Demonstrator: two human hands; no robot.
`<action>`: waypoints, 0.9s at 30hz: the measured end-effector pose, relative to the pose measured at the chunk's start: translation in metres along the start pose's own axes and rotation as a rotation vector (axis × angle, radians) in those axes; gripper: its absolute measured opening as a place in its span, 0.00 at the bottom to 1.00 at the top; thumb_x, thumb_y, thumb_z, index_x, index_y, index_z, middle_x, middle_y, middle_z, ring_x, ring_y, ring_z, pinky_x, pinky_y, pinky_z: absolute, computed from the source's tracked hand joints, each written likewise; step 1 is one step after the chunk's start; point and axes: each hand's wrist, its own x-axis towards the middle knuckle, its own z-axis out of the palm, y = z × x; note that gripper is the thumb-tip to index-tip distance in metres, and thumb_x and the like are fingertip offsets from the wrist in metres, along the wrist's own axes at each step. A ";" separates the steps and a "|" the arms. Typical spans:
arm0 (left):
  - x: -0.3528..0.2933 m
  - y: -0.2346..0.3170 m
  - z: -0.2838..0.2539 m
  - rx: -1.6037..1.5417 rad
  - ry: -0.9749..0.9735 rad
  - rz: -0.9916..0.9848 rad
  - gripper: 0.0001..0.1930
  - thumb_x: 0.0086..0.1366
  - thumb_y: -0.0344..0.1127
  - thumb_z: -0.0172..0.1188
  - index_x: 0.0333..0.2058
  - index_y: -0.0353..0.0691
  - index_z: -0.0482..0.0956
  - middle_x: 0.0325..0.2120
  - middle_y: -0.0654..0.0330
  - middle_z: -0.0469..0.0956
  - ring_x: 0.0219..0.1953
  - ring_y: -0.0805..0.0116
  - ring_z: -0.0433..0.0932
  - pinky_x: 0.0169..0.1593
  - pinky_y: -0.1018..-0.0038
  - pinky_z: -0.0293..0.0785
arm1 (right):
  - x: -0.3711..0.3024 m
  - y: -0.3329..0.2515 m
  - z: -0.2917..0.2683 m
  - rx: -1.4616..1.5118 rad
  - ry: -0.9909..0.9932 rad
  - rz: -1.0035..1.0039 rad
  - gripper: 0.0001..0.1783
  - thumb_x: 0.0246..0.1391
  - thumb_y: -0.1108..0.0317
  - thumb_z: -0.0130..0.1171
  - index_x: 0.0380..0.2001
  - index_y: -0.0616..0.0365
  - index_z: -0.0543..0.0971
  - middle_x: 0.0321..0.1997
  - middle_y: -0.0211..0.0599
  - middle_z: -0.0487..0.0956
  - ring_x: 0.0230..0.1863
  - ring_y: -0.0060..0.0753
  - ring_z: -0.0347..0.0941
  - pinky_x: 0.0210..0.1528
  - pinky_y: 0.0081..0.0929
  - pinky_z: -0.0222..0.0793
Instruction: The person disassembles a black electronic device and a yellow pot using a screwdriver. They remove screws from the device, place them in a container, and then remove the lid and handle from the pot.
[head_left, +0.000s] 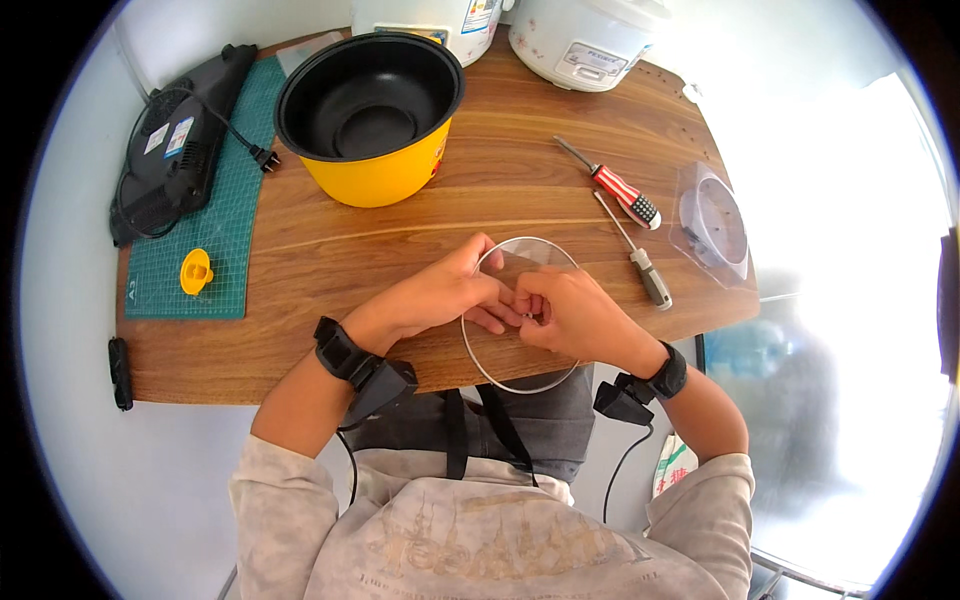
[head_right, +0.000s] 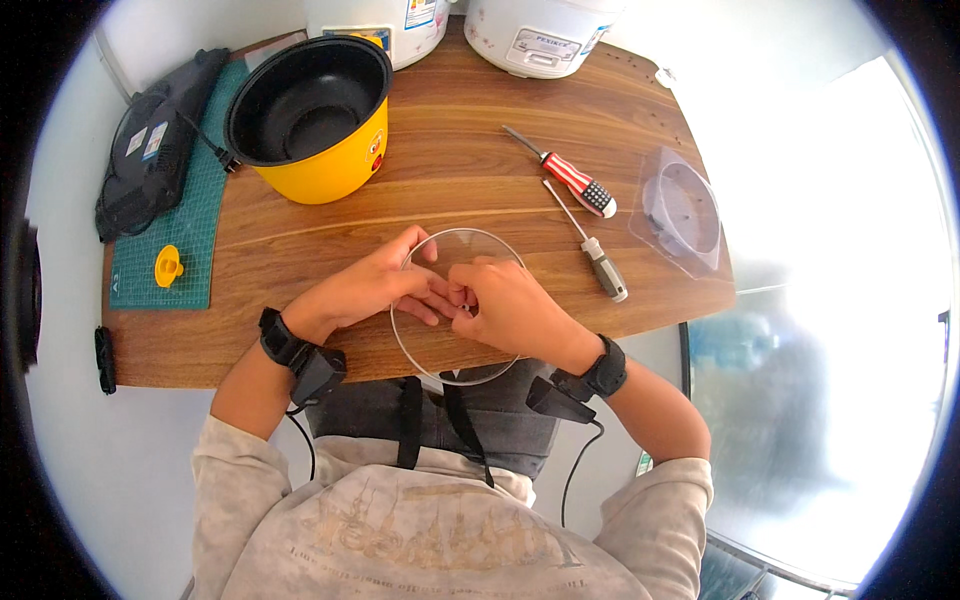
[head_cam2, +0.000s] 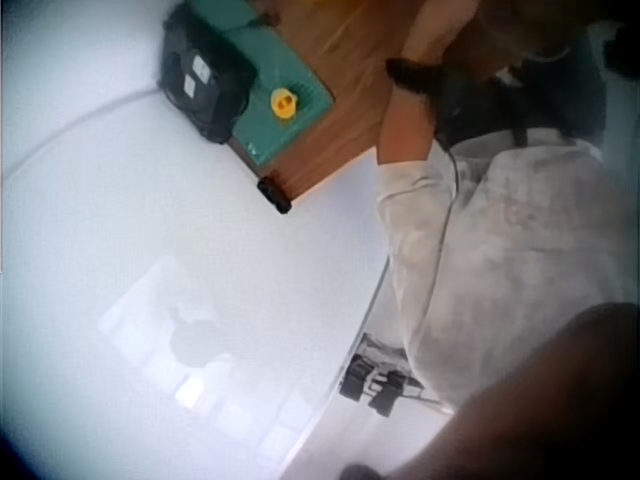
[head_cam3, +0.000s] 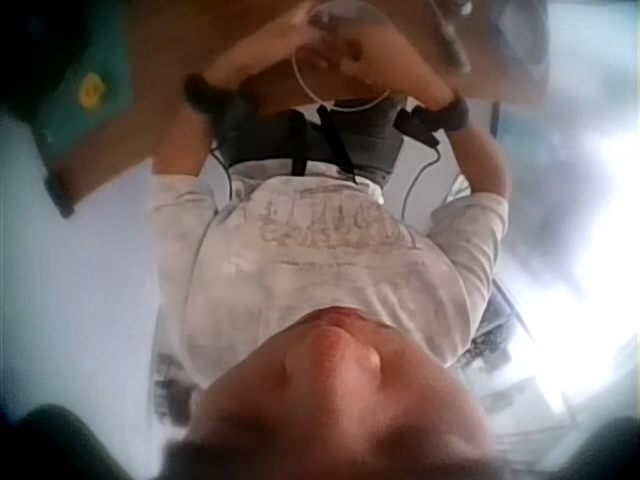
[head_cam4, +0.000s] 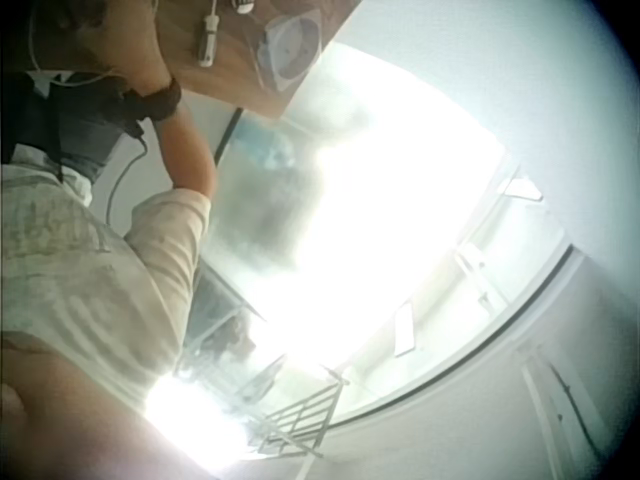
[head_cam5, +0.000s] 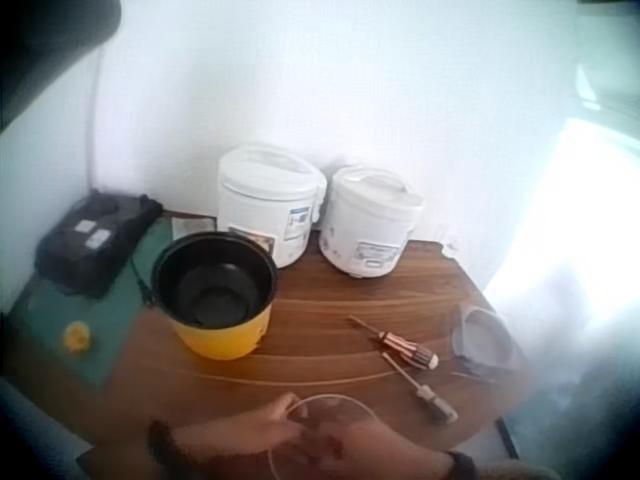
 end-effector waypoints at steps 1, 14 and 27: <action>0.000 0.000 0.000 -0.006 -0.004 -0.002 0.10 0.73 0.26 0.46 0.48 0.41 0.55 0.48 0.37 0.79 0.49 0.53 0.83 0.49 0.67 0.83 | 0.000 0.001 0.000 0.012 0.010 -0.008 0.07 0.43 0.72 0.63 0.27 0.61 0.77 0.26 0.45 0.78 0.31 0.47 0.76 0.35 0.39 0.72; -0.007 0.007 -0.001 -0.185 -0.034 0.041 0.27 0.69 0.28 0.52 0.64 0.37 0.54 0.51 0.38 0.77 0.52 0.53 0.81 0.53 0.68 0.80 | -0.018 0.007 -0.002 0.064 0.251 -0.005 0.10 0.49 0.74 0.65 0.38 0.58 0.82 0.32 0.38 0.79 0.29 0.37 0.79 0.33 0.30 0.75; -0.002 0.003 -0.006 -0.181 0.001 -0.048 0.13 0.77 0.39 0.45 0.52 0.39 0.62 0.48 0.36 0.79 0.51 0.51 0.82 0.53 0.64 0.80 | -0.029 -0.003 -0.007 -0.267 0.103 -0.278 0.13 0.50 0.74 0.63 0.41 0.57 0.82 0.36 0.36 0.78 0.35 0.43 0.79 0.33 0.33 0.77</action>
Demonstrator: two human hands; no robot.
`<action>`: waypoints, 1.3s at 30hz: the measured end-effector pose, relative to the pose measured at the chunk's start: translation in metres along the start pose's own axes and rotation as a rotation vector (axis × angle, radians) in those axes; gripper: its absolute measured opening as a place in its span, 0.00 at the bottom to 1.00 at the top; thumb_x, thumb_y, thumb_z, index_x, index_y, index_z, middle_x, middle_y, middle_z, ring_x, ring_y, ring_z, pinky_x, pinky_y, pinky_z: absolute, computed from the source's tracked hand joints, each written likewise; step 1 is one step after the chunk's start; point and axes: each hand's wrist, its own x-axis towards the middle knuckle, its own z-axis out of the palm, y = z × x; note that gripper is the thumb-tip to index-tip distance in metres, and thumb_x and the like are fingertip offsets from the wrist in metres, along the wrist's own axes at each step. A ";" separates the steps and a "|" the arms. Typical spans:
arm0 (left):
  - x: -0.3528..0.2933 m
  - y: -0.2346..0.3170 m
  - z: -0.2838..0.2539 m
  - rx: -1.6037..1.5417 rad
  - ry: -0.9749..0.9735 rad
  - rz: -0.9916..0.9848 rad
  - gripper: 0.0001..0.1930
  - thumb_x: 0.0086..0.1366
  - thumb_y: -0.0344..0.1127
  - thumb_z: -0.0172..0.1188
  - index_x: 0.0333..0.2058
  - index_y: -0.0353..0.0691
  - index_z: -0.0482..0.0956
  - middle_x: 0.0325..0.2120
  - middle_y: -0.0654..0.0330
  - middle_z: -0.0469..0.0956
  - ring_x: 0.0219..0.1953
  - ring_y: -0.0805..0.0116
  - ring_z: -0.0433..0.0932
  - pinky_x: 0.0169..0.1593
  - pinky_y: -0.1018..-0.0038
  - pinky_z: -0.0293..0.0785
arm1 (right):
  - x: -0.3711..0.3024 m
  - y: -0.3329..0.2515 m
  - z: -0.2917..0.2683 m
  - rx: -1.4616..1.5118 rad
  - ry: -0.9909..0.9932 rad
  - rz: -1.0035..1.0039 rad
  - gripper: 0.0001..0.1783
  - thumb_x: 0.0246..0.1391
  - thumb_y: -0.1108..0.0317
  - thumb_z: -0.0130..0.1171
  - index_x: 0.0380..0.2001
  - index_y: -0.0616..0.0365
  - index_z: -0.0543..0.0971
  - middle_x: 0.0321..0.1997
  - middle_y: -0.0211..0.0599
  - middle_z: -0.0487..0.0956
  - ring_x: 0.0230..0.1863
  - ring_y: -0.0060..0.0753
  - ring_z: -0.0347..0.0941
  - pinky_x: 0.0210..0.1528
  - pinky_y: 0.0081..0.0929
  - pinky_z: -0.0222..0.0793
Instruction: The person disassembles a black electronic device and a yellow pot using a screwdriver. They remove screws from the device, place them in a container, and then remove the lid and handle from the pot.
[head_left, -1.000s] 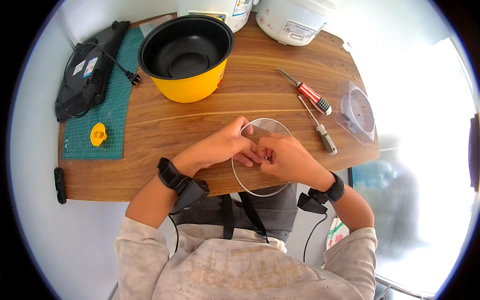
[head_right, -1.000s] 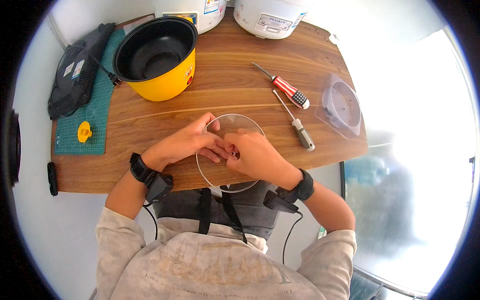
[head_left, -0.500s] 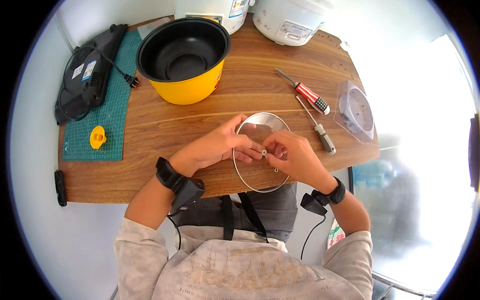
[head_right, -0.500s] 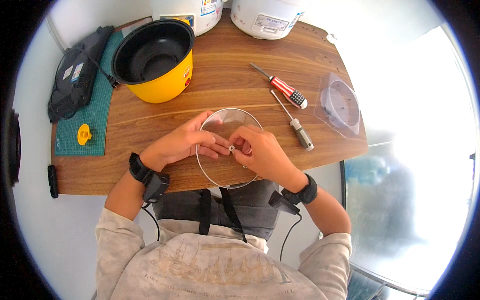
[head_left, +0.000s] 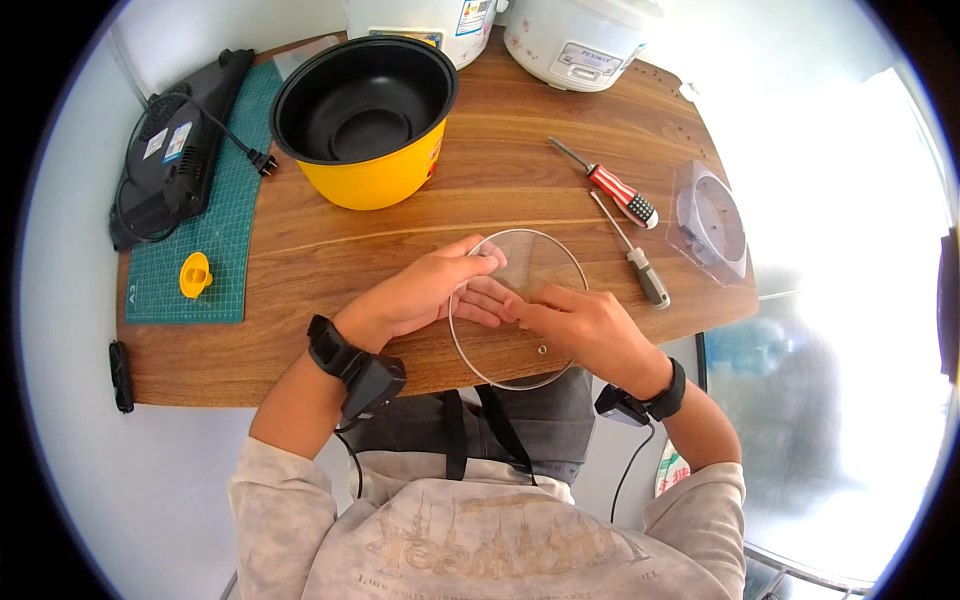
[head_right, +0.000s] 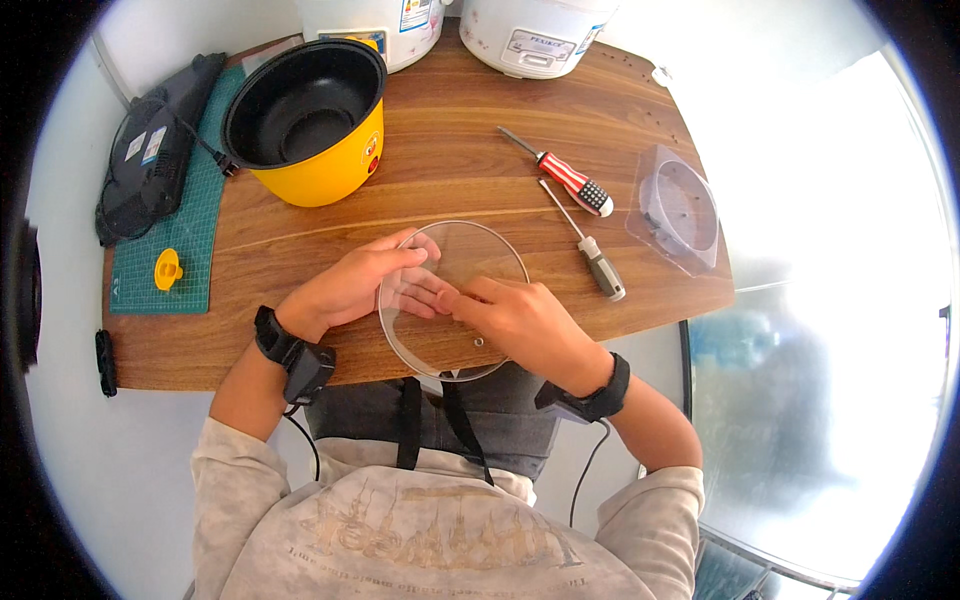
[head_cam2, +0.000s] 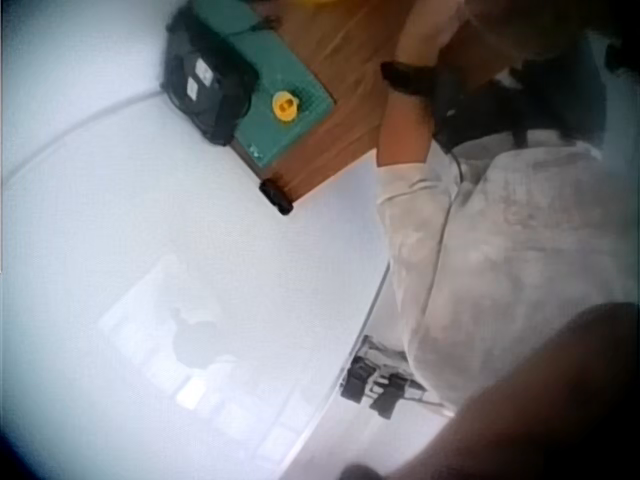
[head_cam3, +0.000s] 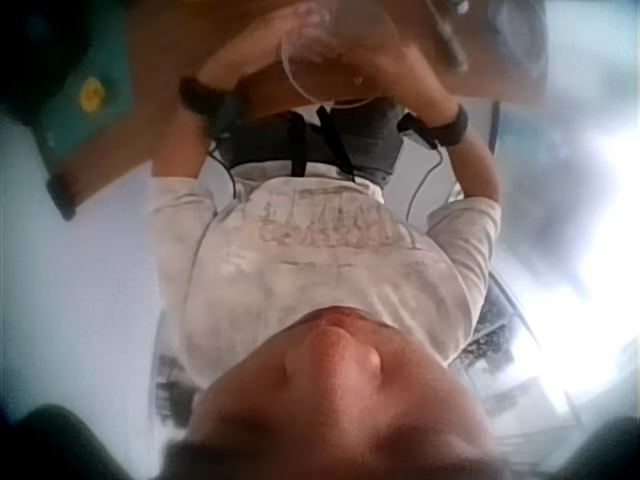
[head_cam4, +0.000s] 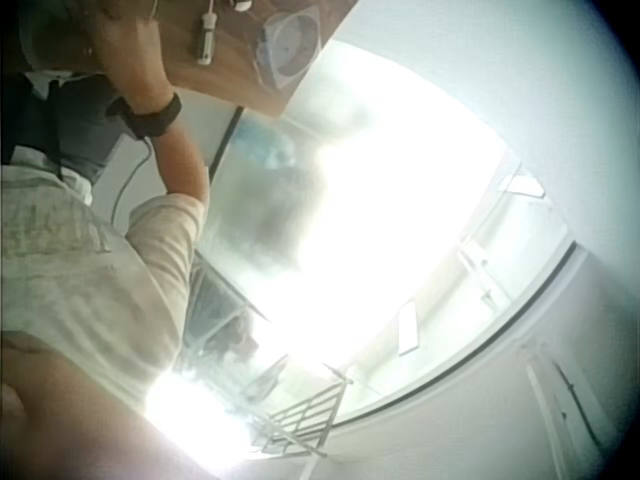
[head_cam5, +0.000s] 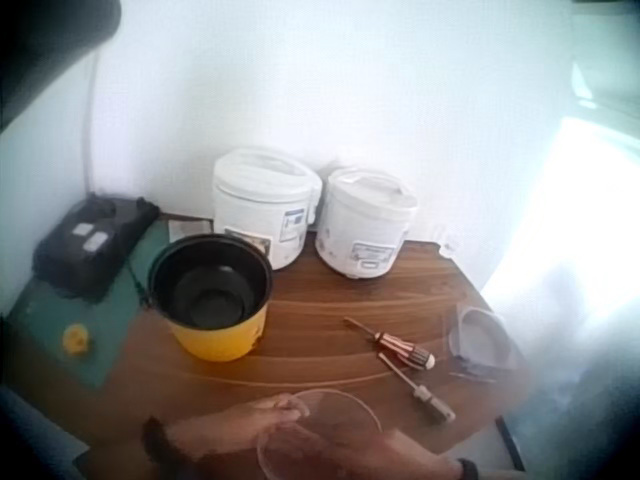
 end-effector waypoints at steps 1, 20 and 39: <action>0.001 -0.001 -0.001 0.003 0.001 -0.001 0.13 0.77 0.40 0.44 0.53 0.39 0.62 0.48 0.36 0.79 0.51 0.51 0.82 0.53 0.64 0.80 | 0.001 -0.001 0.000 0.021 -0.013 0.011 0.14 0.49 0.74 0.63 0.42 0.56 0.82 0.35 0.36 0.78 0.35 0.42 0.79 0.33 0.34 0.77; -0.002 -0.001 0.004 0.067 0.000 0.015 0.13 0.77 0.38 0.45 0.54 0.39 0.60 0.49 0.40 0.77 0.52 0.54 0.81 0.56 0.63 0.79 | 0.008 -0.007 0.019 -0.215 -0.032 0.077 0.09 0.53 0.72 0.62 0.38 0.60 0.75 0.33 0.41 0.73 0.32 0.47 0.76 0.33 0.38 0.75; -0.001 -0.003 0.002 0.053 -0.011 0.025 0.13 0.76 0.37 0.46 0.55 0.40 0.62 0.49 0.43 0.78 0.51 0.56 0.81 0.56 0.63 0.79 | 0.024 -0.009 0.031 -0.020 0.047 0.341 0.11 0.47 0.71 0.62 0.35 0.62 0.75 0.32 0.51 0.76 0.35 0.58 0.76 0.38 0.48 0.73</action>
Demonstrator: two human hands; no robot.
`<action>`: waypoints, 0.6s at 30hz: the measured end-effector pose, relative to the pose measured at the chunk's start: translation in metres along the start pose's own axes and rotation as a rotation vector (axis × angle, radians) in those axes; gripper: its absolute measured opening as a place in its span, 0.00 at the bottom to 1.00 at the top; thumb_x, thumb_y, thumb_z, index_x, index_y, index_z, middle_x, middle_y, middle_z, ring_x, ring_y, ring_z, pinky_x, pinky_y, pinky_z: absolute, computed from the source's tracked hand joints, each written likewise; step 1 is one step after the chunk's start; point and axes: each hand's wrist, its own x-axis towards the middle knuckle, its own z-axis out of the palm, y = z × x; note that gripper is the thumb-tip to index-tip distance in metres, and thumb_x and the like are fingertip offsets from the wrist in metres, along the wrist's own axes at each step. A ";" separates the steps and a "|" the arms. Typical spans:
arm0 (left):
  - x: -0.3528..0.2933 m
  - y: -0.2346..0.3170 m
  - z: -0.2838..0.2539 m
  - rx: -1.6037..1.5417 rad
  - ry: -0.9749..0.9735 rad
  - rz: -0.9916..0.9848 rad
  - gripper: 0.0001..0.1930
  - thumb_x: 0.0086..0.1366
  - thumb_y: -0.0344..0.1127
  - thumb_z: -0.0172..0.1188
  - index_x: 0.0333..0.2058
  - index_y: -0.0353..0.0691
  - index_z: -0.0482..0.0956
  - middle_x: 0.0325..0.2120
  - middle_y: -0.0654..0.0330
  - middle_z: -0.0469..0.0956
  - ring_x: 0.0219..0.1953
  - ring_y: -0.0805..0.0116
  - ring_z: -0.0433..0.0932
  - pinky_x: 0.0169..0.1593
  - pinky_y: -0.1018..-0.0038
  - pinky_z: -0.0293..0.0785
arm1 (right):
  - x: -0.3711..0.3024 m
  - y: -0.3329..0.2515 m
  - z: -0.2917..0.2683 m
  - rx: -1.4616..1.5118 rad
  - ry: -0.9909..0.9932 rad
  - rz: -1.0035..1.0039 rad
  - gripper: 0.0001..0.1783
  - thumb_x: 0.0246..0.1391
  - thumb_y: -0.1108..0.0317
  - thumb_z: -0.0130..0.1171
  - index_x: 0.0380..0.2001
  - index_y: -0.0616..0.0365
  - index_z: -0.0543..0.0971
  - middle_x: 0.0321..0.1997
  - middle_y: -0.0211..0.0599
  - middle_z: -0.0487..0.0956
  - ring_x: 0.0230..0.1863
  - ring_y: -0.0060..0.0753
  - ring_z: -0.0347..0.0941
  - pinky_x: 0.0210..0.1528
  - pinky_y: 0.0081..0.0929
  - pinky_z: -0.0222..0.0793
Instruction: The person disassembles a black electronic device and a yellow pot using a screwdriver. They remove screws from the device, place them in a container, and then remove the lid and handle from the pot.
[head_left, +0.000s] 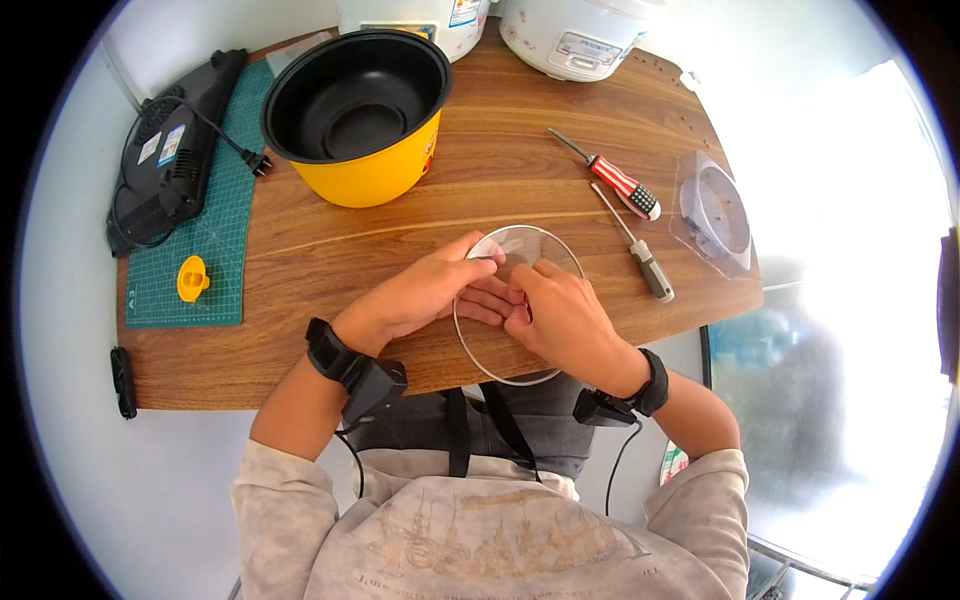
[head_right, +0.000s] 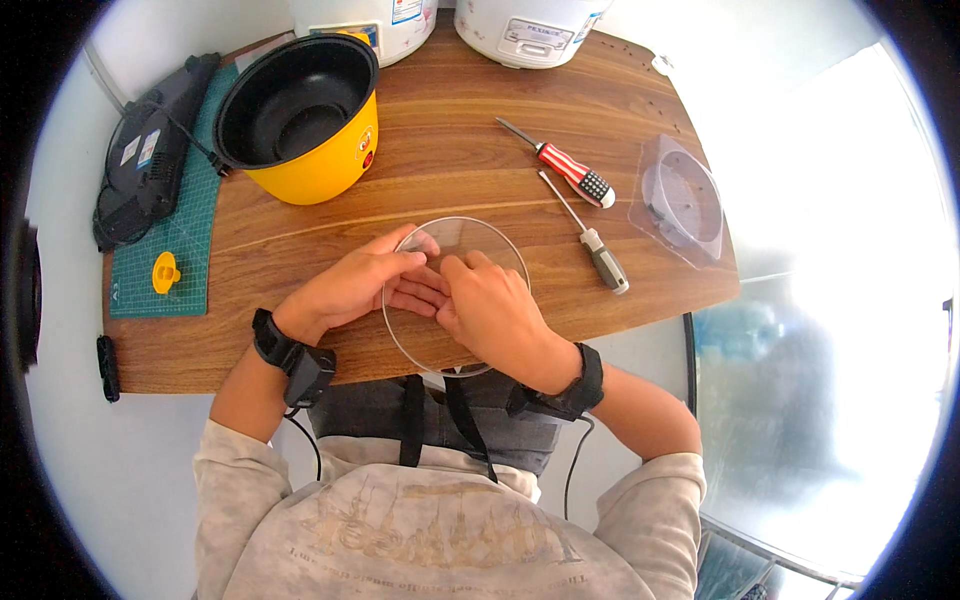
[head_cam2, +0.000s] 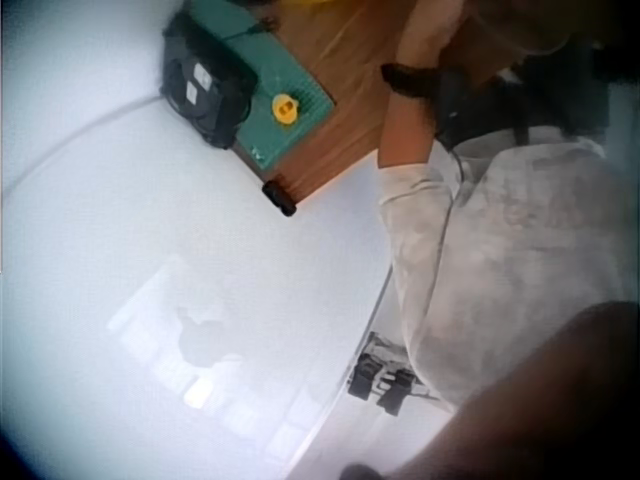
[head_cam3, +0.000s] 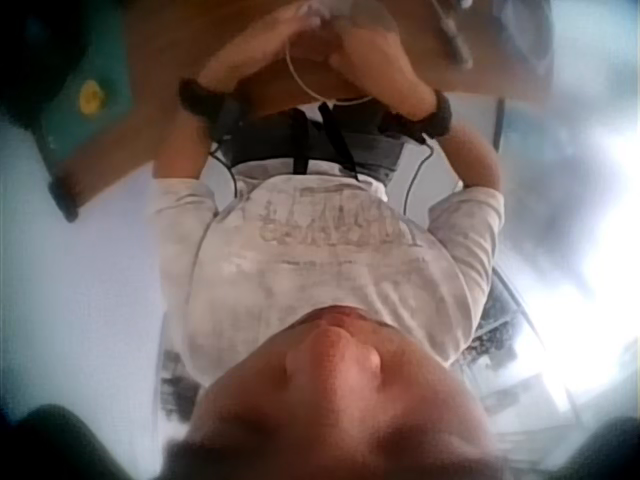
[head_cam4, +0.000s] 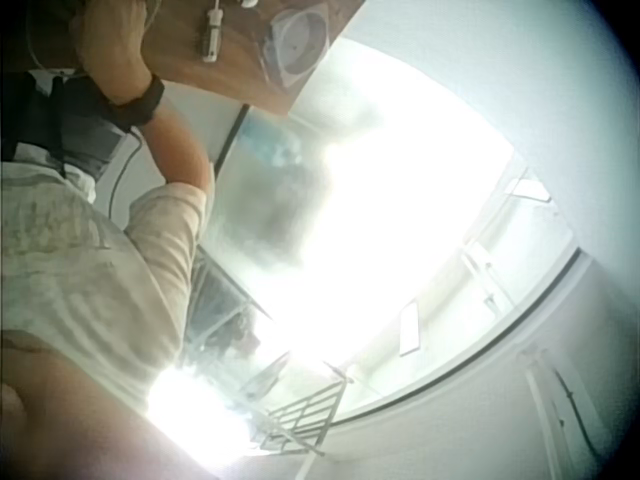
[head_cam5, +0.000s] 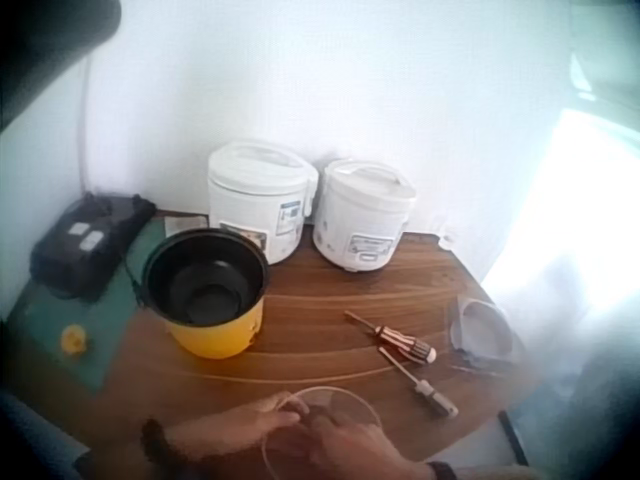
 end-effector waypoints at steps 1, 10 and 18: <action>0.001 0.000 0.000 0.000 -0.006 -0.003 0.13 0.76 0.37 0.46 0.55 0.40 0.62 0.48 0.43 0.78 0.51 0.56 0.81 0.56 0.63 0.79 | -0.001 0.000 0.001 0.034 0.024 0.005 0.10 0.47 0.71 0.61 0.33 0.62 0.74 0.31 0.49 0.76 0.34 0.57 0.75 0.36 0.47 0.72; 0.001 -0.001 0.000 0.031 0.014 0.021 0.13 0.77 0.36 0.45 0.55 0.40 0.60 0.46 0.42 0.80 0.48 0.54 0.83 0.52 0.64 0.81 | -0.001 0.013 -0.007 0.300 -0.078 -0.025 0.12 0.44 0.76 0.59 0.35 0.60 0.73 0.32 0.48 0.75 0.36 0.55 0.74 0.40 0.43 0.71; 0.000 0.003 0.002 0.029 0.036 -0.010 0.12 0.76 0.35 0.45 0.53 0.40 0.60 0.46 0.41 0.80 0.48 0.52 0.84 0.50 0.65 0.82 | 0.001 0.019 -0.024 0.508 -0.251 0.089 0.13 0.47 0.76 0.60 0.39 0.60 0.75 0.34 0.42 0.77 0.33 0.39 0.77 0.38 0.32 0.74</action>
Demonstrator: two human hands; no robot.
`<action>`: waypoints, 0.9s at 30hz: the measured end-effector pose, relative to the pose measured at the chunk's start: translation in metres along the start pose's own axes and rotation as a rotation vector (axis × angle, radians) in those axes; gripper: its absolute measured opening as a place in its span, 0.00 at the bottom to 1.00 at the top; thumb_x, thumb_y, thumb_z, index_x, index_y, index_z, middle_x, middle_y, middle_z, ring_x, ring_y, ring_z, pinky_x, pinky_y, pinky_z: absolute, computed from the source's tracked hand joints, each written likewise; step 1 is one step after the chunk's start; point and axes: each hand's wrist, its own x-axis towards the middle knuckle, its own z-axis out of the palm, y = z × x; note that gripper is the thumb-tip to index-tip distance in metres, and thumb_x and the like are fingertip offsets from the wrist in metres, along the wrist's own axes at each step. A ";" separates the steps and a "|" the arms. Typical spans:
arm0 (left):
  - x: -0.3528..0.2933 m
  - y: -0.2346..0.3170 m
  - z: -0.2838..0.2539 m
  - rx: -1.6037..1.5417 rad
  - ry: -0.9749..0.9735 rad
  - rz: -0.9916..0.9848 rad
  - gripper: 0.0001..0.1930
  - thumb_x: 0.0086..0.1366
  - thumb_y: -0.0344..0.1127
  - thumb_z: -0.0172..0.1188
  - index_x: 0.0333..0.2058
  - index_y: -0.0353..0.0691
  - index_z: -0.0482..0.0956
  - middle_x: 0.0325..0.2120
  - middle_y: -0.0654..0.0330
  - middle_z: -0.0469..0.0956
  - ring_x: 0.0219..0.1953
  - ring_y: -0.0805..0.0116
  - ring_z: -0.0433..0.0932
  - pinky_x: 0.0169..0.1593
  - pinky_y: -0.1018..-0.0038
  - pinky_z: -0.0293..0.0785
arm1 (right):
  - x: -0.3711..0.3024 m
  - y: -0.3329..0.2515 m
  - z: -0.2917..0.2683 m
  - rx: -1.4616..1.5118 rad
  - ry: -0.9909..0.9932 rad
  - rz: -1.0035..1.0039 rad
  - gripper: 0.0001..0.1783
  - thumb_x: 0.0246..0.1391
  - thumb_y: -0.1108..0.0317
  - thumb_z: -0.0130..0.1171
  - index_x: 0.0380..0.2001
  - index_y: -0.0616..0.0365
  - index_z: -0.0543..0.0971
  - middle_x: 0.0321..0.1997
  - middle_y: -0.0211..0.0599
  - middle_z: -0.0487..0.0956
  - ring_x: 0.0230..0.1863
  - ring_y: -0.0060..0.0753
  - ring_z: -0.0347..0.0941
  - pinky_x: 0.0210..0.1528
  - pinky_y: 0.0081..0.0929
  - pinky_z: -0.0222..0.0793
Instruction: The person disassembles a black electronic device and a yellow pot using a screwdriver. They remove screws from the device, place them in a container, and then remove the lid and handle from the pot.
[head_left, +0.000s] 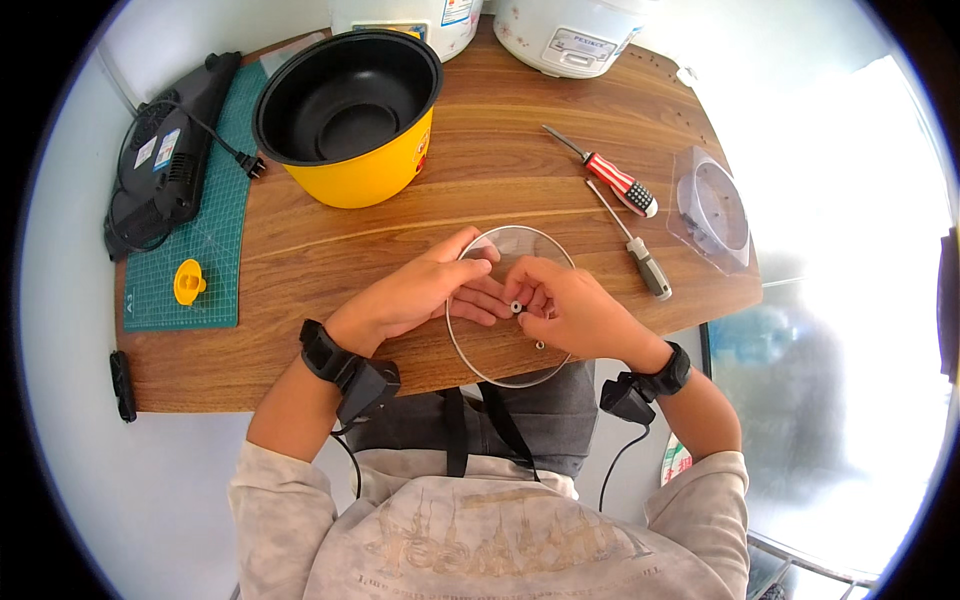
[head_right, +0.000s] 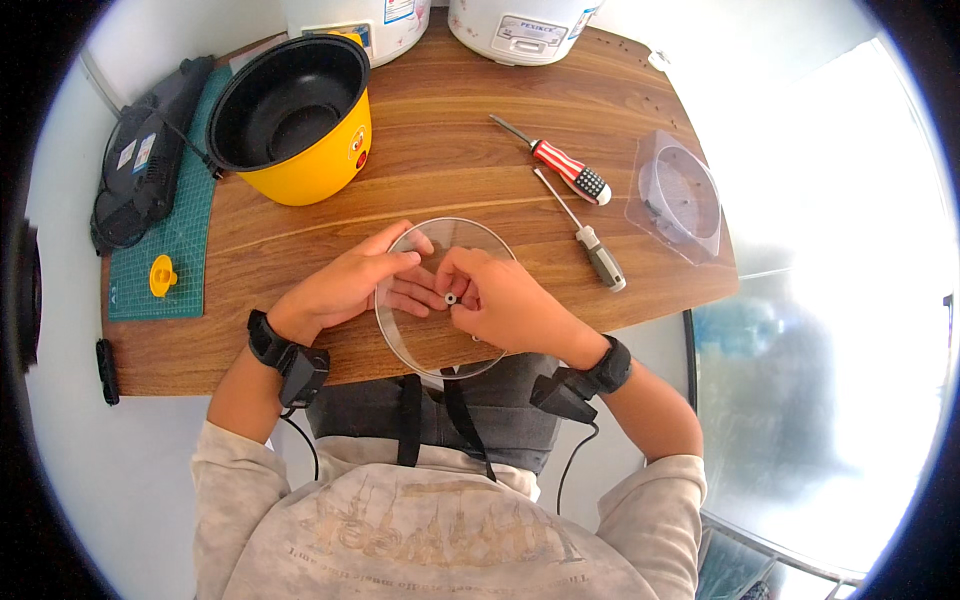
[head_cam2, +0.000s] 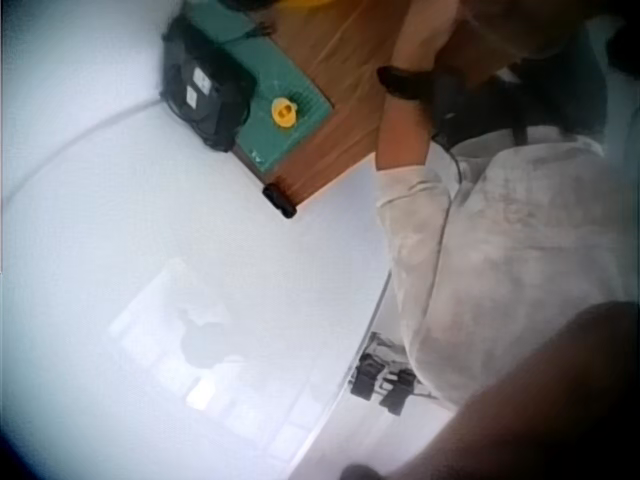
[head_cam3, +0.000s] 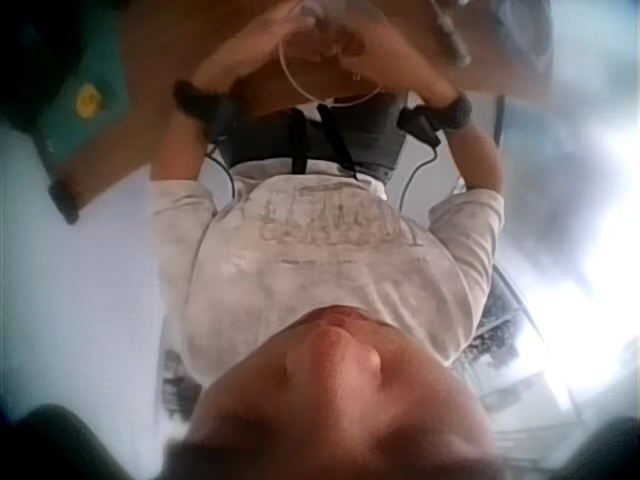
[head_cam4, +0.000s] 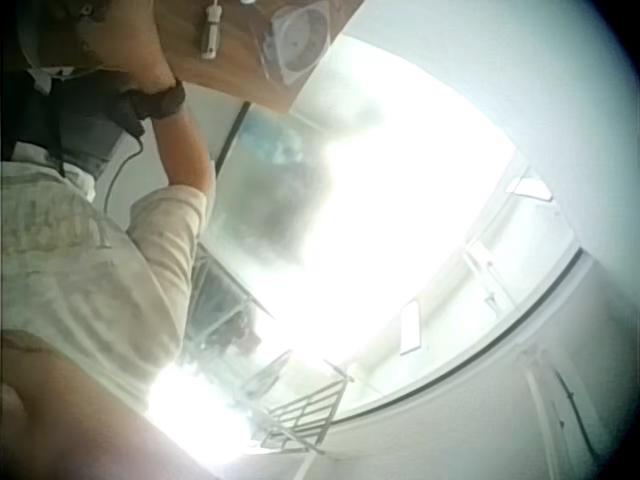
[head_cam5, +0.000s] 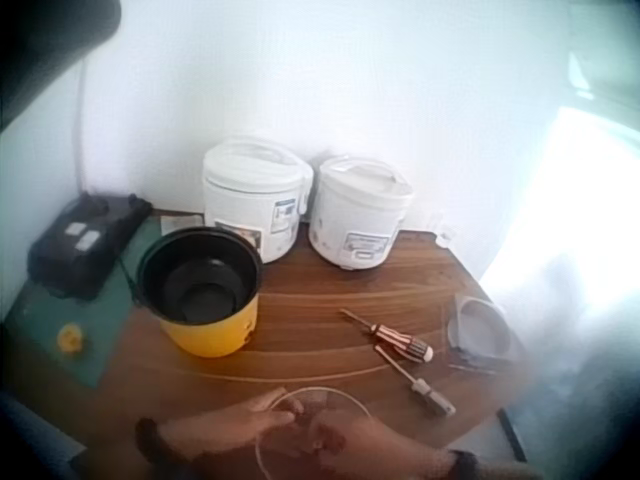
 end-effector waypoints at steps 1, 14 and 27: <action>0.000 0.001 0.000 0.001 0.008 -0.006 0.12 0.76 0.35 0.46 0.53 0.40 0.61 0.46 0.41 0.80 0.48 0.52 0.84 0.50 0.65 0.82 | -0.002 0.002 -0.002 0.064 0.000 0.030 0.12 0.48 0.76 0.60 0.39 0.60 0.76 0.34 0.42 0.78 0.33 0.37 0.78 0.38 0.31 0.75; -0.007 0.011 0.001 -0.185 -0.022 0.148 0.17 0.67 0.27 0.52 0.53 0.41 0.63 0.53 0.37 0.77 0.55 0.50 0.79 0.59 0.62 0.76 | -0.030 -0.008 0.002 -0.412 0.497 -0.219 0.13 0.52 0.75 0.64 0.43 0.57 0.79 0.46 0.41 0.75 0.41 0.43 0.79 0.43 0.36 0.76; -0.009 0.013 -0.005 -0.283 0.047 0.202 0.16 0.68 0.25 0.53 0.51 0.41 0.62 0.52 0.39 0.79 0.55 0.50 0.80 0.58 0.64 0.77 | -0.060 0.065 -0.035 -0.830 0.794 0.221 0.19 0.57 0.64 0.65 0.50 0.57 0.76 0.50 0.45 0.76 0.51 0.53 0.74 0.50 0.45 0.71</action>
